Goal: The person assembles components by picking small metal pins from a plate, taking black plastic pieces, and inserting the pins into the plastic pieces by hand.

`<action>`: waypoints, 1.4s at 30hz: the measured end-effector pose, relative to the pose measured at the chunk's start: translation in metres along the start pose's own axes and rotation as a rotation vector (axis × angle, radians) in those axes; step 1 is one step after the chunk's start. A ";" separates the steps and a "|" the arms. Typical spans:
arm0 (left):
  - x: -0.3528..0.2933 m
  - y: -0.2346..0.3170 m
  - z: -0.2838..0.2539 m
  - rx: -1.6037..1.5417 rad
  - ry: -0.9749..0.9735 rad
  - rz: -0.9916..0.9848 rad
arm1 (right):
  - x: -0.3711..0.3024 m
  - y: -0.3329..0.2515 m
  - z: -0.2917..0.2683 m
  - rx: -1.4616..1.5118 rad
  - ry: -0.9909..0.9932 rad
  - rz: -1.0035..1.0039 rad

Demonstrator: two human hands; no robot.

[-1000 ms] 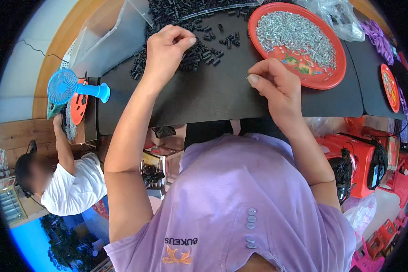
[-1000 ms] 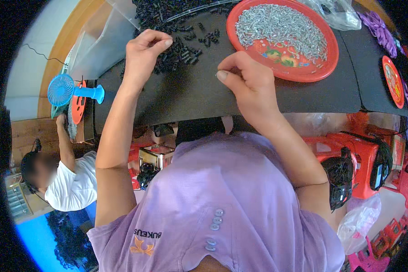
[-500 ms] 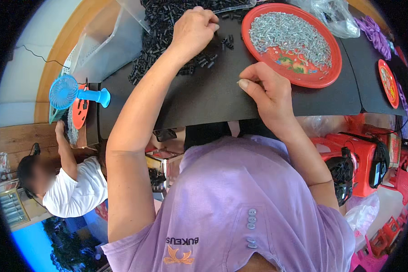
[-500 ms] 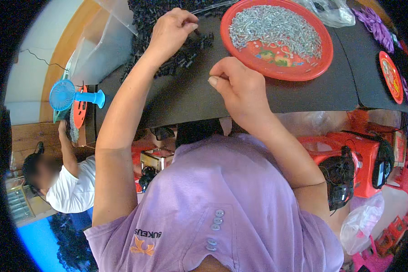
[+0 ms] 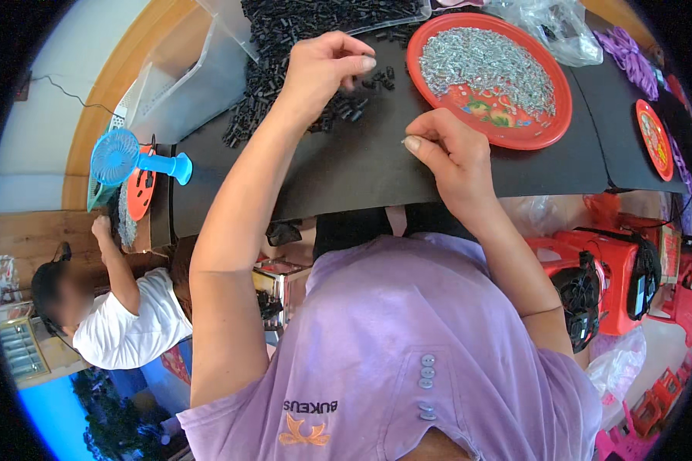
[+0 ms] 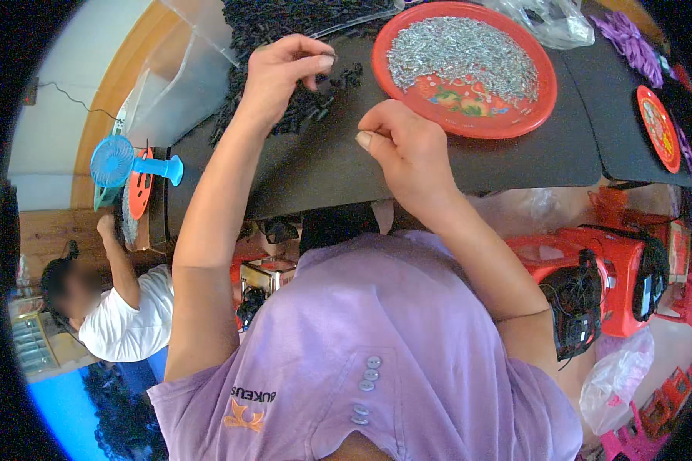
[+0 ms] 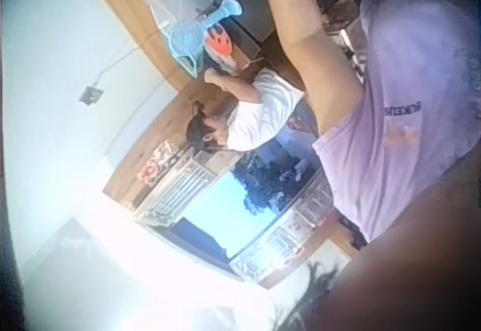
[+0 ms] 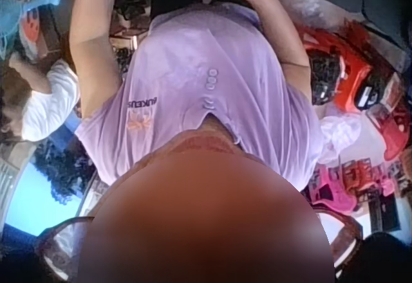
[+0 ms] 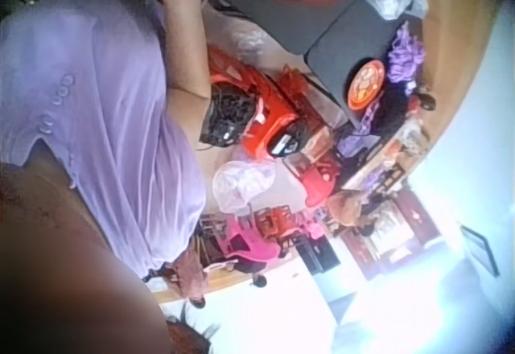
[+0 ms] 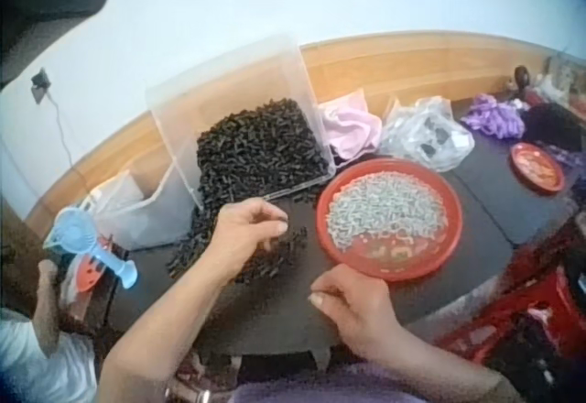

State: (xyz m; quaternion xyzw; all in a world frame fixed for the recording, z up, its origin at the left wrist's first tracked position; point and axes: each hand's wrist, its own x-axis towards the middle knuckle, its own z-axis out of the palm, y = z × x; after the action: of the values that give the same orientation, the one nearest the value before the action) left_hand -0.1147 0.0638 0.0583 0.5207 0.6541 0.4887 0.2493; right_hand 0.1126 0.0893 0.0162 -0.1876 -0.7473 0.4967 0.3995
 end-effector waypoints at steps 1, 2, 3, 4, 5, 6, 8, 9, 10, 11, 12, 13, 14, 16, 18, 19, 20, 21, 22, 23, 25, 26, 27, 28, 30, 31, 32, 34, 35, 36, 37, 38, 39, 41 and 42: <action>-0.011 0.004 0.002 -0.211 -0.026 -0.020 | 0.000 0.000 0.000 -0.003 -0.003 0.000; -0.024 0.010 0.003 -0.419 -0.040 -0.038 | 0.000 0.000 0.000 -0.005 -0.005 0.007; -0.034 0.013 0.004 -0.539 -0.052 -0.054 | 0.000 0.001 0.000 -0.012 -0.003 0.019; -0.044 0.014 0.005 -0.607 -0.042 -0.070 | 0.001 0.001 0.001 -0.016 -0.012 0.019; -0.053 0.015 0.007 -0.677 -0.029 -0.084 | 0.002 0.001 0.001 -0.036 -0.004 -0.017; -0.060 0.013 0.009 -0.769 0.005 -0.062 | 0.002 0.001 0.001 -0.057 0.003 -0.053; -0.071 0.010 0.012 -0.809 0.045 -0.059 | 0.002 0.001 0.002 -0.067 -0.012 -0.041; -0.076 0.009 0.013 -0.839 0.075 -0.059 | 0.002 0.003 0.003 -0.064 -0.009 -0.040; -0.081 0.009 0.013 -0.849 0.080 -0.055 | 0.002 0.004 0.004 -0.060 -0.005 -0.039; -0.085 0.010 0.014 -0.845 0.096 -0.052 | 0.003 0.005 0.005 -0.069 -0.011 -0.040; -0.089 0.010 0.014 -0.841 0.111 -0.048 | 0.004 0.006 0.005 -0.059 -0.023 -0.030; -0.092 0.009 0.013 -0.849 0.114 -0.045 | 0.004 0.006 0.006 -0.049 -0.035 -0.021; -0.095 0.006 0.013 -0.856 0.123 -0.048 | 0.004 0.004 0.007 -0.055 -0.040 -0.023; -0.101 0.006 0.013 -0.867 0.135 -0.049 | 0.003 0.000 0.010 -0.054 -0.046 -0.059; -0.107 0.004 0.014 -0.822 0.134 -0.062 | 0.002 -0.002 0.015 -0.018 -0.058 -0.040; -0.109 0.003 0.014 -0.828 0.135 -0.061 | 0.001 -0.004 0.018 0.025 -0.065 -0.020; -0.111 0.003 0.015 -0.808 0.133 -0.059 | 0.001 -0.007 0.021 0.023 -0.069 -0.019; -0.113 0.002 0.016 -0.787 0.131 -0.057 | 0.002 -0.012 0.025 0.037 -0.071 -0.062; -0.116 0.003 0.017 -0.790 0.134 -0.057 | 0.003 -0.017 0.029 0.052 -0.072 -0.105; -0.117 0.004 0.017 -0.743 0.140 -0.079 | 0.006 -0.021 0.031 0.050 -0.075 -0.104; -0.120 0.006 0.019 -0.698 0.147 -0.100 | 0.012 -0.027 0.034 -0.007 -0.056 -0.205; -0.122 0.007 0.019 -0.654 0.152 -0.095 | 0.015 -0.030 0.035 -0.008 -0.059 -0.204; -0.123 0.008 0.019 -0.610 0.158 -0.090 | 0.019 -0.033 0.035 -0.063 -0.067 -0.245; -0.123 0.007 0.019 -0.612 0.161 -0.090 | 0.021 -0.033 0.035 -0.117 -0.075 -0.285; -0.124 0.007 0.018 -0.552 0.155 -0.078 | 0.025 -0.031 0.037 -0.135 -0.095 -0.308; -0.125 0.007 0.017 -0.553 0.157 -0.080 | 0.025 -0.030 0.038 -0.152 -0.112 -0.331; -0.125 0.007 0.017 -0.557 0.143 -0.080 | 0.026 -0.030 0.037 -0.152 -0.115 -0.330; -0.126 0.008 0.017 -0.562 0.131 -0.083 | 0.026 -0.029 0.036 -0.232 -0.136 -0.355; -0.126 0.009 0.018 -0.596 0.144 -0.096 | 0.026 -0.030 0.036 -0.233 -0.137 -0.353; -0.127 0.010 0.019 -0.630 0.156 -0.110 | 0.026 -0.030 0.036 -0.247 -0.138 -0.359; -0.127 0.009 0.020 -0.631 0.156 -0.111 | 0.026 -0.030 0.035 -0.261 -0.139 -0.364; -0.128 0.008 0.020 -0.604 0.150 -0.109 | 0.025 -0.029 0.035 -0.261 -0.141 -0.363; -0.128 0.006 0.021 -0.577 0.145 -0.107 | 0.023 -0.028 0.034 -0.301 -0.151 -0.354; -0.127 0.003 0.022 -0.588 0.154 -0.098 | 0.018 -0.027 0.035 -0.342 -0.165 -0.344; -0.127 0.001 0.023 -0.598 0.163 -0.088 | 0.014 -0.026 0.036 -0.343 -0.155 -0.342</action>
State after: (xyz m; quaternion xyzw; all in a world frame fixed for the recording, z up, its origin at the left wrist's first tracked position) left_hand -0.0529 -0.0449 0.0271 0.3547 0.5212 0.6883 0.3590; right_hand 0.0788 0.0657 0.0386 -0.0849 -0.8700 0.3008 0.3815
